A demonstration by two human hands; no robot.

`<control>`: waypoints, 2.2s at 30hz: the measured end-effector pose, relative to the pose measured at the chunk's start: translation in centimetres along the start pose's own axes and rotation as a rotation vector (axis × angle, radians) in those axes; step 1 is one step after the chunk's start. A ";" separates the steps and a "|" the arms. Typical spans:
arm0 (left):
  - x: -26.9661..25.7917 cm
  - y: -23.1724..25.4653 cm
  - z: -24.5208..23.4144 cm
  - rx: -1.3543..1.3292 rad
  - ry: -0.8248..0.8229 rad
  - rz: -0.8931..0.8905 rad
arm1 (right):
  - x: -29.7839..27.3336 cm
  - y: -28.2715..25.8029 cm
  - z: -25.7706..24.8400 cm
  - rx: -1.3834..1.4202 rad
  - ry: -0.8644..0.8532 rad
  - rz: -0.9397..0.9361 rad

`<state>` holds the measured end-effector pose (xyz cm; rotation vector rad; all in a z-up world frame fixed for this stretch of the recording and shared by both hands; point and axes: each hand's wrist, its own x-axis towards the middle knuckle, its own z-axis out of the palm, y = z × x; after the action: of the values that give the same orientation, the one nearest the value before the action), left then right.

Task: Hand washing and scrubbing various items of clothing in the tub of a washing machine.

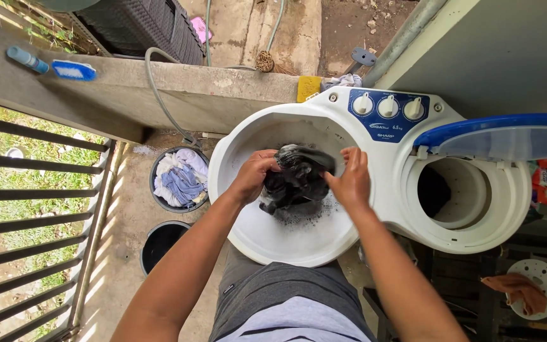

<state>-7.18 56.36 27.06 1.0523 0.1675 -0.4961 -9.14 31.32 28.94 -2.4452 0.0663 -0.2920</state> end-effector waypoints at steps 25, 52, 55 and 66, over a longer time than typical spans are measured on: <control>-9.6 -6.5 3.4 1.335 0.328 0.526 | -0.3 4.1 13.0 0.159 -0.273 -0.383; 2.3 -23.8 -8.4 0.630 0.554 -0.345 | -3.3 0.9 3.5 0.958 -0.330 0.811; 2.5 -25.2 -7.8 0.562 0.379 -0.093 | -3.4 0.1 2.2 1.011 -0.313 0.959; -4.0 2.4 -8.5 1.163 0.658 0.552 | -1.2 3.2 -6.7 0.031 -0.179 0.499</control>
<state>-8.77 65.87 26.19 2.2959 0.1515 0.3598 -11.79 24.83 31.77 -2.3194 0.5769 0.1460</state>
